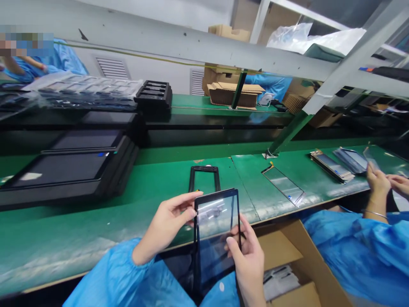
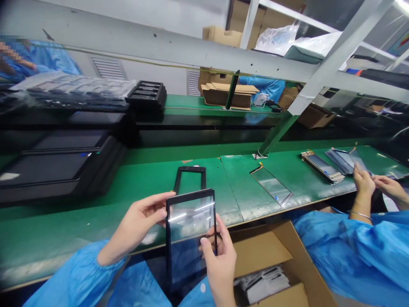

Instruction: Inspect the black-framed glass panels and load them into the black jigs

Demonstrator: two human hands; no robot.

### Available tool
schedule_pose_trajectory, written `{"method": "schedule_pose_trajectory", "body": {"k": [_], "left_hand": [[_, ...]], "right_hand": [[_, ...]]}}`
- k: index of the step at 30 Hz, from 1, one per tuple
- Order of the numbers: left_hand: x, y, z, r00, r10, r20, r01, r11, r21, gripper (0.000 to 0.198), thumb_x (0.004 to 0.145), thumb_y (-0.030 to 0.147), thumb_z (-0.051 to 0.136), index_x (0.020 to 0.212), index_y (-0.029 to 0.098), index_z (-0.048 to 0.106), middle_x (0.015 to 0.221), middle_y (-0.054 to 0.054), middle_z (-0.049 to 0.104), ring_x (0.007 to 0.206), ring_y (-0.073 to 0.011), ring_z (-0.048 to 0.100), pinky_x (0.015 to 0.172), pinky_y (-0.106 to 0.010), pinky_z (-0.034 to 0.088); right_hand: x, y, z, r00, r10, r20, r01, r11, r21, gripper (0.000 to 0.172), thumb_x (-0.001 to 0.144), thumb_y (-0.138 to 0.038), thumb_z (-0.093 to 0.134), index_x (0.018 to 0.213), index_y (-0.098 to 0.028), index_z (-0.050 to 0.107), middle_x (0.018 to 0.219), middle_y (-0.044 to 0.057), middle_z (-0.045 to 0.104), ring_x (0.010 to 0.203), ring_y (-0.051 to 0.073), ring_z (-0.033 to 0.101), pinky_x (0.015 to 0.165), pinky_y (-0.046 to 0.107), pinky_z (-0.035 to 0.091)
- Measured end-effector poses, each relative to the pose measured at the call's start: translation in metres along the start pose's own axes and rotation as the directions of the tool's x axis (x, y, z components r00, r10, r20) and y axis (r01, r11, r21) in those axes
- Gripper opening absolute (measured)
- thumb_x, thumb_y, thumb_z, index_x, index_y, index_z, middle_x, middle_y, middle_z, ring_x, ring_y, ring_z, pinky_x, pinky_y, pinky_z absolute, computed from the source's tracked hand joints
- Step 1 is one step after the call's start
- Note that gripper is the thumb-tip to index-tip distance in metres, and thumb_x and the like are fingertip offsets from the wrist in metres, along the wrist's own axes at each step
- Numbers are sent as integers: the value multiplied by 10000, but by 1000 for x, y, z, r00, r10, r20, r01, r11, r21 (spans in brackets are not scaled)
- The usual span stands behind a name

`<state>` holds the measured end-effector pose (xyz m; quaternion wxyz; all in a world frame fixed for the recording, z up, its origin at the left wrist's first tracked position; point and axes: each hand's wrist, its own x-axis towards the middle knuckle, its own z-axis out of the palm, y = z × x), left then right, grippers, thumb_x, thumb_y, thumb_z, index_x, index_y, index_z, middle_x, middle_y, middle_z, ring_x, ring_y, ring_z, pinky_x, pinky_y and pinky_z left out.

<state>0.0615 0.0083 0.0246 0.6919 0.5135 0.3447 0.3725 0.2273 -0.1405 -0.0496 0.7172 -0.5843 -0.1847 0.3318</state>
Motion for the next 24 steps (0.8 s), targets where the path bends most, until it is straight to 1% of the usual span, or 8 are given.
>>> {"method": "schedule_pose_trajectory", "body": {"k": [5, 9, 11, 14, 19, 22, 24], "left_hand": [[-1, -6, -2, 1000, -14, 1, 14, 1000, -21, 432, 805, 360, 915, 1210, 225, 847, 818, -44, 770, 684, -143, 690, 583, -202, 615], [0, -9, -4, 999, -51, 16, 52, 997, -65, 456, 802, 354, 921, 1235, 240, 836, 836, -42, 779, 695, -153, 721, 591, -220, 636], [1, -10, -4, 997, -76, 14, 77, 993, -94, 474, 797, 342, 928, 1252, 254, 826, 884, -50, 795, 743, -169, 752, 599, -223, 647], [1, -11, -5, 995, -101, -2, 100, 990, -104, 506, 801, 329, 929, 1286, 259, 807, 998, -81, 823, 863, -215, 797, 610, -220, 655], [-1, -12, -5, 994, -112, -15, 110, 990, -88, 542, 803, 351, 927, 1316, 244, 789, 1085, -115, 839, 969, -263, 817, 602, -204, 650], [-1, -13, -5, 992, -125, -12, 124, 990, -61, 571, 818, 378, 911, 1350, 227, 768, 1047, -126, 854, 957, -264, 823, 619, -206, 651], [0, -13, -4, 991, -134, -17, 133, 990, -41, 602, 825, 399, 900, 1377, 212, 750, 1021, -135, 860, 939, -269, 830, 628, -217, 654]], "right_hand": [[-2, 1, 1, 1000, 9, -5, -10, 999, -39, 702, 822, -419, 906, 1461, -269, 656, 929, 11, 708, 619, 111, 637, 525, 208, 563], [-2, -2, -1, 999, 37, -6, -38, 997, -64, 715, 826, -422, 899, 1478, -272, 647, 918, 8, 711, 620, 114, 643, 514, 203, 557], [-1, -3, -2, 998, 57, 13, -56, 995, -82, 730, 829, -408, 898, 1495, -274, 632, 919, 6, 713, 627, 114, 647, 525, 203, 564], [1, -5, -4, 995, 82, 49, -76, 991, -111, 729, 826, -382, 901, 1494, -261, 633, 930, 10, 724, 640, 114, 651, 554, 208, 581], [1, -6, 0, 998, 64, 16, -62, 992, -114, 771, 806, -400, 903, 1501, -216, 623, 883, 16, 734, 605, 128, 653, 512, 220, 569], [-1, -2, 0, 997, 71, 29, -66, 986, -152, 770, 829, -413, 882, 1521, -225, 604, 904, 19, 732, 614, 135, 659, 518, 234, 572], [-2, 3, -2, 997, 58, 47, -47, 978, -203, 735, 873, -413, 840, 1538, -234, 585, 928, 25, 724, 626, 139, 660, 532, 246, 579]]}}
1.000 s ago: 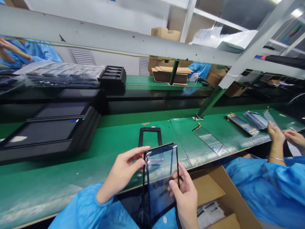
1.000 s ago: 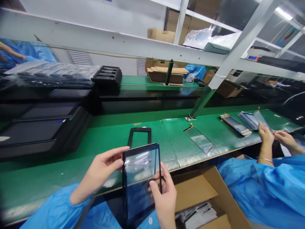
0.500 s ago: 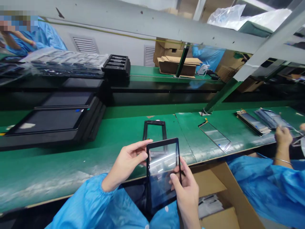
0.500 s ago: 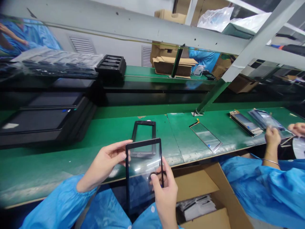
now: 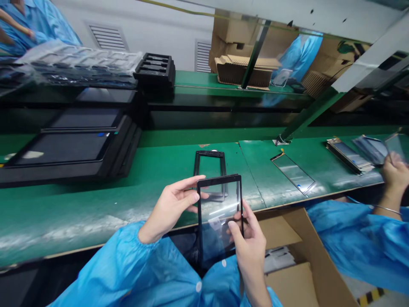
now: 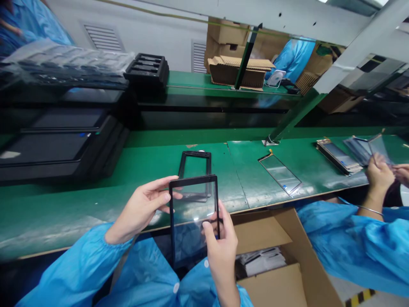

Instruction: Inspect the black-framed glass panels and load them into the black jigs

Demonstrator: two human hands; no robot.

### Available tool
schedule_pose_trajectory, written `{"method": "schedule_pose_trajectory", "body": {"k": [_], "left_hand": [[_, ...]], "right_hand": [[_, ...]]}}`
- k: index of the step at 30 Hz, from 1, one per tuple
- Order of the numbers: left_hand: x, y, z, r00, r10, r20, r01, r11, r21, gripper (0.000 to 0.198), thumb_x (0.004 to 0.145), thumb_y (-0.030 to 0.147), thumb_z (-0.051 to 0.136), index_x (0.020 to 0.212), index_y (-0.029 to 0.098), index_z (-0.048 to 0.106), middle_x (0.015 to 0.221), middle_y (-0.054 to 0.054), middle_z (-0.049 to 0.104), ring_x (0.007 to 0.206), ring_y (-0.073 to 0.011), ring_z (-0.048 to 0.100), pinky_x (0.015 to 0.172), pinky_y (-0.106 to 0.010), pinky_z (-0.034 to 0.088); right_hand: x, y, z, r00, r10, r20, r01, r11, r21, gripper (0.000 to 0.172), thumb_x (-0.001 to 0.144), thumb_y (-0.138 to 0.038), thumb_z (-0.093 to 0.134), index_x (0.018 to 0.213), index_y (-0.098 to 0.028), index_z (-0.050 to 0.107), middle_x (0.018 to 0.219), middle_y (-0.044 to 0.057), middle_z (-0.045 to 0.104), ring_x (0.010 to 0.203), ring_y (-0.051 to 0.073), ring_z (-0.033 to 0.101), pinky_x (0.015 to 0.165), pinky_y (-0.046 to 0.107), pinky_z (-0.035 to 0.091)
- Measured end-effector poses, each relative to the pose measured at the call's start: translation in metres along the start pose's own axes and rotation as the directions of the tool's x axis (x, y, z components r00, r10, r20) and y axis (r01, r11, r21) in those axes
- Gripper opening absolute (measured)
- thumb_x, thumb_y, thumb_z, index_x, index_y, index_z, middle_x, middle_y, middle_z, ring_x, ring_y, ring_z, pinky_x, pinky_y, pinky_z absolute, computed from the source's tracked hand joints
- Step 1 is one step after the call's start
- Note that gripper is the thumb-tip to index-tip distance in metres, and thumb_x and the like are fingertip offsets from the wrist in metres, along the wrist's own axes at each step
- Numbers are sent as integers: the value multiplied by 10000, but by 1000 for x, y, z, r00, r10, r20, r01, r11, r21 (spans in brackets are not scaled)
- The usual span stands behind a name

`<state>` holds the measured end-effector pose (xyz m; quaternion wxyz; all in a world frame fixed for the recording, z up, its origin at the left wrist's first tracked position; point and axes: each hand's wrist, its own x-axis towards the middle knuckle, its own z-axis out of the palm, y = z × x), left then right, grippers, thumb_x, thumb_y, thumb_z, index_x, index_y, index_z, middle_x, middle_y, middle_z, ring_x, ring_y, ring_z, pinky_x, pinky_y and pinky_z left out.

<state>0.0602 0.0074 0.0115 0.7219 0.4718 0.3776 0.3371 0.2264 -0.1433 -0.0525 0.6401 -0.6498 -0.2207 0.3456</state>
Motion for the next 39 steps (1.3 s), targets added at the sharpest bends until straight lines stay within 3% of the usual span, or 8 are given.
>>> {"method": "schedule_pose_trajectory", "body": {"k": [6, 8, 11, 15, 24, 32, 35, 39], "left_hand": [[-7, 3, 1, 996, 32, -79, -21, 990, 139, 559, 782, 407, 904, 1268, 147, 810, 1004, -156, 861, 907, -327, 844, 584, -257, 654], [-13, 3, -2, 999, 29, -42, -20, 982, 186, 530, 794, 403, 897, 1249, 141, 822, 886, -146, 862, 844, -310, 846, 601, -262, 658], [-23, 0, -10, 1000, 27, -2, -26, 976, 214, 501, 822, 405, 885, 1254, 159, 825, 869, -143, 863, 808, -293, 844, 630, -269, 665], [-32, 1, -17, 1000, 16, -14, -12, 975, 224, 476, 820, 425, 889, 1231, 189, 842, 884, -145, 866, 818, -289, 843, 637, -262, 665], [-35, 1, -28, 993, -47, -111, 77, 957, 280, 429, 782, 432, 900, 1172, 254, 871, 811, -112, 860, 713, -279, 823, 635, -310, 678], [-25, 11, -15, 927, 170, 333, -367, 582, 726, 587, 873, 309, 792, 1447, 393, 699, 1518, -55, 674, 1354, -360, 671, 1069, -426, 592], [-24, 15, -13, 914, -10, 405, -289, 686, 668, 576, 967, 286, 683, 1531, 375, 605, 1195, -50, 844, 886, -258, 834, 855, -340, 656], [-27, 12, -25, 991, -57, 120, -2, 896, 443, 433, 1010, 420, 635, 1409, 256, 596, 1102, -109, 841, 673, -206, 788, 530, -245, 591]], "right_hand": [[12, -10, -9, 904, -425, -43, 384, 853, -352, 475, 933, -394, 755, 1390, -271, 720, 1457, 142, 600, 1274, 323, 644, 1025, 496, 582], [24, -27, -11, 925, -380, -15, 363, 894, -262, 469, 962, -399, 723, 1417, -290, 698, 1524, 130, 611, 1369, 332, 612, 1118, 523, 525], [39, -51, -10, 976, -144, 161, 151, 988, -33, 428, 990, -472, 681, 1347, -245, 743, 1052, 110, 852, 983, 288, 811, 932, 445, 631], [42, -63, 1, 976, -79, 205, 73, 997, 36, 340, 916, -506, 768, 1073, -209, 822, 638, 55, 807, 689, 276, 820, 757, 390, 663], [30, -57, 13, 985, -70, 158, 57, 995, 87, 270, 911, -459, 794, 983, -200, 813, 704, 69, 839, 617, 239, 821, 661, 317, 673], [27, -50, 35, 941, -38, 337, 17, 998, 65, 364, 831, -495, 873, 1034, -198, 817, 696, 40, 834, 604, 238, 818, 613, 310, 679], [33, -50, 22, 901, 33, 433, -46, 999, 20, 435, 824, -579, 860, 1054, -211, 828, 772, 53, 853, 705, 247, 834, 704, 332, 677], [48, -43, -16, 901, 134, 412, -88, 988, -130, 487, 896, -669, 742, 878, -197, 860, 839, 119, 861, 788, 285, 834, 778, 384, 661]]}}
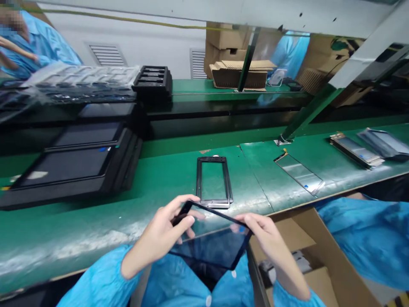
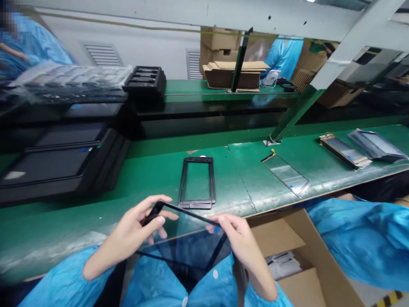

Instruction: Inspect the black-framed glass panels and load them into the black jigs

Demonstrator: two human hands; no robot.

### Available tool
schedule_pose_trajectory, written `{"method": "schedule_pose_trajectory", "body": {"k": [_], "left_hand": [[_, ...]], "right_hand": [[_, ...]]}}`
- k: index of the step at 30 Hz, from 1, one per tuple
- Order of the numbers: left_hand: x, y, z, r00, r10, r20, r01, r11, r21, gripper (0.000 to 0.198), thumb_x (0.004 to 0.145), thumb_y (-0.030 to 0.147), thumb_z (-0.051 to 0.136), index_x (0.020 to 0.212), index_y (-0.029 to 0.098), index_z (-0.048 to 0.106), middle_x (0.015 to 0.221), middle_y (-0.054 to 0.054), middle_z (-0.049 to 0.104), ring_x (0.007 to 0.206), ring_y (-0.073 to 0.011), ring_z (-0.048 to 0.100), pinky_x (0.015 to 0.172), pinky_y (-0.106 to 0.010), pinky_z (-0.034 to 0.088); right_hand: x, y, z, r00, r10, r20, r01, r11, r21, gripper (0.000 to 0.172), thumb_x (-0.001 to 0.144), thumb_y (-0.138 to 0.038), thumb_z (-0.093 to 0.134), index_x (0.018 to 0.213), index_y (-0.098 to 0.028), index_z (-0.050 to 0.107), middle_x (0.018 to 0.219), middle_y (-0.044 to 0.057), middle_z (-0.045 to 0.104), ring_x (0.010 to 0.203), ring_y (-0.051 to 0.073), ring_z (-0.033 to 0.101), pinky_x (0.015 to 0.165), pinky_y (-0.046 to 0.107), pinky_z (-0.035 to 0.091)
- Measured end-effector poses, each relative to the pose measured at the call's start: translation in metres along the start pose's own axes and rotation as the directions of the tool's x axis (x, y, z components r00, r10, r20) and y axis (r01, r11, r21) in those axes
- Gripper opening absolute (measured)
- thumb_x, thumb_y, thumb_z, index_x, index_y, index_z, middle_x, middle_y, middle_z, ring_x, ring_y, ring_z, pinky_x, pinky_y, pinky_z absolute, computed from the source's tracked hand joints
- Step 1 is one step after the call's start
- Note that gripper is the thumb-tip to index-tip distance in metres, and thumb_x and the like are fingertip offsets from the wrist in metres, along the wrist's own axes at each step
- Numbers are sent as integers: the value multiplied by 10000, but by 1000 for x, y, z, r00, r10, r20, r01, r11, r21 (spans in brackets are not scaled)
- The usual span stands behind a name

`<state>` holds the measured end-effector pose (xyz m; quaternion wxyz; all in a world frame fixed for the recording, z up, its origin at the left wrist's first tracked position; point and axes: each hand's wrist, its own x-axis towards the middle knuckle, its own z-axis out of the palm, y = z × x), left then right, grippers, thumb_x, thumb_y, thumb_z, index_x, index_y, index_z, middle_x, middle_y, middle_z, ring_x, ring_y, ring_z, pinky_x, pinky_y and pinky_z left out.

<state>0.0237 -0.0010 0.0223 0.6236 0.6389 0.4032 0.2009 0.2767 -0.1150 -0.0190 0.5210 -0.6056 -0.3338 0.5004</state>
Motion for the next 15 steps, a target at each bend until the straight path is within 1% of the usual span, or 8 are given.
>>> {"method": "schedule_pose_trajectory", "body": {"k": [1, 3, 6, 9, 11, 13, 15], "left_hand": [[-2, -3, -1, 997, -25, -73, 19, 997, -72, 445, 994, 444, 660, 1378, 233, 581, 1088, -127, 838, 668, -209, 786, 493, -233, 567], [-6, -7, 0, 983, -43, -177, 14, 987, -162, 487, 957, 469, 713, 1337, 209, 554, 1044, -141, 835, 637, -203, 775, 466, -221, 547], [-10, -9, 7, 958, -52, -282, -9, 978, -209, 528, 912, 502, 770, 1287, 212, 537, 992, -123, 839, 589, -189, 756, 447, -214, 537], [-13, -7, 12, 939, -77, -337, -4, 972, -233, 569, 880, 538, 800, 1269, 224, 529, 956, -102, 845, 570, -194, 753, 431, -221, 539], [-15, -7, 13, 931, -90, -353, 4, 971, -239, 585, 867, 558, 807, 1260, 226, 530, 935, -96, 844, 562, -202, 753, 421, -229, 540], [-15, -8, 13, 927, -94, -363, 4, 971, -239, 595, 858, 570, 813, 1253, 226, 532, 926, -92, 843, 552, -209, 751, 418, -241, 544], [-15, -11, 13, 923, -92, -373, -1, 970, -242, 598, 852, 576, 816, 1250, 227, 538, 915, -83, 839, 543, -212, 746, 409, -246, 539]], "right_hand": [[0, 4, -7, 999, 23, -29, -22, 999, 23, 502, 888, -677, 744, 826, -190, 848, 791, 126, 851, 735, 294, 826, 734, 390, 661], [-1, 9, -12, 994, 56, -95, -44, 992, 120, 509, 851, -684, 776, 776, -182, 817, 718, 131, 832, 650, 309, 808, 652, 402, 656], [-2, 10, -3, 983, 49, -179, -12, 980, 199, 512, 812, -687, 809, 727, -183, 790, 660, 129, 812, 576, 303, 778, 592, 402, 652], [-2, 4, 9, 973, -21, -231, 53, 990, 132, 543, 856, -677, 774, 621, -187, 768, 604, 115, 786, 544, 262, 753, 592, 357, 638], [-3, 2, 14, 961, -72, -265, 95, 993, 75, 522, 886, -633, 767, 596, -199, 758, 578, 88, 775, 528, 243, 745, 580, 330, 624], [-4, 3, 15, 953, -88, -290, 113, 991, 69, 474, 900, -601, 767, 635, -208, 764, 571, 65, 774, 514, 241, 748, 561, 323, 621], [-6, 6, 15, 954, -78, -290, 120, 984, 129, 454, 901, -639, 747, 788, -203, 804, 589, 58, 784, 529, 260, 770, 552, 338, 632]]}}
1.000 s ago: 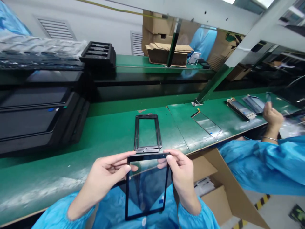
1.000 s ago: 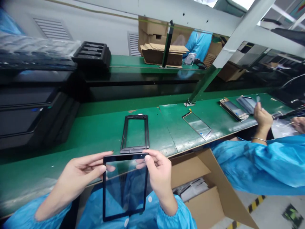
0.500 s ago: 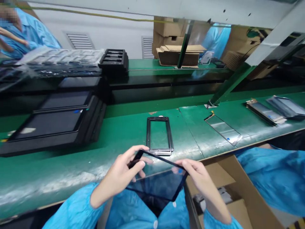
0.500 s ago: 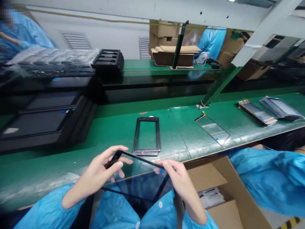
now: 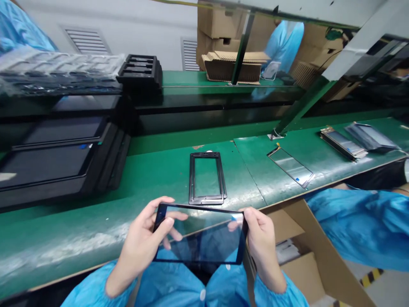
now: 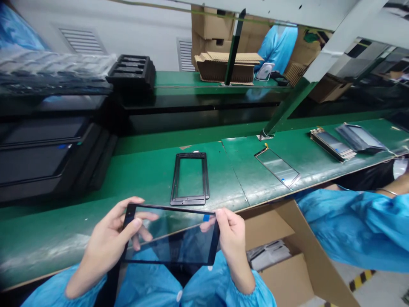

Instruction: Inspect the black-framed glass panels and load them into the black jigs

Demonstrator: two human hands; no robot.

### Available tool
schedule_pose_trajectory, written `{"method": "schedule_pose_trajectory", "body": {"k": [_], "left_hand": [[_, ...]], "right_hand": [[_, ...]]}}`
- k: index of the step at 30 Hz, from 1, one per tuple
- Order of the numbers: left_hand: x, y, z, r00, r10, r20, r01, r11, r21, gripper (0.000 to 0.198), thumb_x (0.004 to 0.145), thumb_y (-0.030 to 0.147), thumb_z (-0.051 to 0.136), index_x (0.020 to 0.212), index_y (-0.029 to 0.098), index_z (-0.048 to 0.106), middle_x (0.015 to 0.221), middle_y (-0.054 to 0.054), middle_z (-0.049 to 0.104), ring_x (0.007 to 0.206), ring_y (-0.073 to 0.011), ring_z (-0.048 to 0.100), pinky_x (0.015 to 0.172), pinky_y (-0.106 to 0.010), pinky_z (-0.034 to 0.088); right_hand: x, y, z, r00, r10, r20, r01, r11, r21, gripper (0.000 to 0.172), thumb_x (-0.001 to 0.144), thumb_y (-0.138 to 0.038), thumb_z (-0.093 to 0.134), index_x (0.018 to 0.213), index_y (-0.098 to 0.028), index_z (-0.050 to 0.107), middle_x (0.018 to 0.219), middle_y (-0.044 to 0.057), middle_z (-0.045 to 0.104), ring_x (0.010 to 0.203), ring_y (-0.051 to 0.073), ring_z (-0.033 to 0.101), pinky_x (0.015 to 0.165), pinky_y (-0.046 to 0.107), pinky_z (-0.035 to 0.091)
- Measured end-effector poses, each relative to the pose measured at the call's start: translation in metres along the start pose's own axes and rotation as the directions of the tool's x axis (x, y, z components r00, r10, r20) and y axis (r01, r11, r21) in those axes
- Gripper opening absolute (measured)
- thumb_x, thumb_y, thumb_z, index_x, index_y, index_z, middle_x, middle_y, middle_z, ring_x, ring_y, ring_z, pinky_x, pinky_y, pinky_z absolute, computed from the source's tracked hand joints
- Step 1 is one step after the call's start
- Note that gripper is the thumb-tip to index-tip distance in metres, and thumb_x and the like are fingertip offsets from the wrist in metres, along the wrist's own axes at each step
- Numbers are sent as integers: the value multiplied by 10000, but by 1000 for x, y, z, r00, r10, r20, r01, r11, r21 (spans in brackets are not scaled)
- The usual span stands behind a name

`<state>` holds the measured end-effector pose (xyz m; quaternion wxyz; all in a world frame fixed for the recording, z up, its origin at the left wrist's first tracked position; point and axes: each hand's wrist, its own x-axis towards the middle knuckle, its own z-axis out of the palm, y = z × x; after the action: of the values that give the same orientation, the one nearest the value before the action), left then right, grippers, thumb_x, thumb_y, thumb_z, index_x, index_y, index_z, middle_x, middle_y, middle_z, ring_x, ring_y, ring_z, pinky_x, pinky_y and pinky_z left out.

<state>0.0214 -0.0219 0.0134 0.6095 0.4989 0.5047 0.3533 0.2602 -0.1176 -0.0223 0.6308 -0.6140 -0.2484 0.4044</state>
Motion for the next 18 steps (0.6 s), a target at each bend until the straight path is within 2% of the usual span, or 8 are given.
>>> {"method": "schedule_pose_trajectory", "body": {"k": [3, 6, 8, 10, 11, 14, 16, 18], "left_hand": [[4, -6, -4, 1000, 11, 5, -11, 1000, 9, 553, 890, 551, 781, 1271, 227, 545, 937, -82, 832, 537, -205, 729, 399, -246, 521], [12, -7, -12, 985, 158, 70, -168, 971, 168, 428, 966, 443, 707, 1318, 230, 592, 1186, -137, 797, 778, -233, 793, 589, -294, 626], [20, -4, -17, 923, 350, 163, -386, 832, 399, 389, 966, 376, 701, 1336, 258, 676, 1432, -146, 692, 1176, -312, 743, 942, -420, 632], [27, 3, -18, 824, 459, 334, -565, 608, 558, 375, 956, 352, 708, 1326, 311, 748, 1524, -99, 642, 1407, -360, 596, 1211, -550, 438], [31, 7, -17, 779, 459, 427, -626, 524, 578, 356, 965, 353, 702, 1314, 334, 769, 1491, -77, 676, 1405, -357, 600, 1258, -575, 364], [38, 18, -10, 674, 384, 630, -734, 442, 516, 289, 1025, 349, 639, 1257, 353, 813, 1185, -38, 837, 1087, -289, 776, 1210, -525, 429], [41, 21, -7, 647, 356, 675, -753, 436, 493, 285, 1052, 345, 602, 1215, 343, 836, 1041, -34, 864, 907, -268, 802, 1009, -441, 568], [41, 20, -6, 632, 360, 686, -765, 431, 479, 293, 1062, 339, 586, 1194, 323, 847, 1011, -43, 869, 855, -266, 807, 809, -368, 598]], "right_hand": [[-3, 3, -4, 998, 0, 59, -1, 1000, 19, 498, 894, -630, 771, 1131, -193, 795, 660, 64, 815, 630, 288, 820, 652, 379, 668], [-9, 2, -5, 997, -10, 82, 14, 999, -49, 416, 914, -551, 797, 1149, -209, 773, 739, 88, 845, 660, 276, 835, 685, 358, 668], [-13, 0, -3, 997, -34, 64, 39, 997, -68, 377, 929, -554, 781, 1074, -206, 783, 742, 98, 846, 644, 267, 833, 654, 334, 664], [-17, -1, 1, 997, -60, 55, 64, 995, -81, 378, 921, -556, 791, 1051, -201, 791, 711, 93, 839, 634, 264, 832, 652, 329, 670], [-19, -2, 2, 996, -67, 53, 71, 994, -88, 375, 920, -553, 794, 1048, -201, 794, 705, 91, 838, 629, 263, 832, 648, 327, 672], [-22, 0, 5, 996, -66, 66, 73, 992, -106, 354, 940, -535, 778, 1059, -203, 799, 734, 91, 846, 610, 259, 828, 628, 325, 676], [-24, 2, 5, 995, -64, 74, 73, 991, -112, 340, 951, -522, 768, 1068, -204, 800, 744, 91, 848, 626, 264, 833, 633, 329, 680], [-25, 3, 4, 996, -53, 70, 60, 992, -108, 335, 951, -517, 772, 1067, -204, 801, 734, 86, 846, 649, 270, 839, 641, 327, 682]]}}
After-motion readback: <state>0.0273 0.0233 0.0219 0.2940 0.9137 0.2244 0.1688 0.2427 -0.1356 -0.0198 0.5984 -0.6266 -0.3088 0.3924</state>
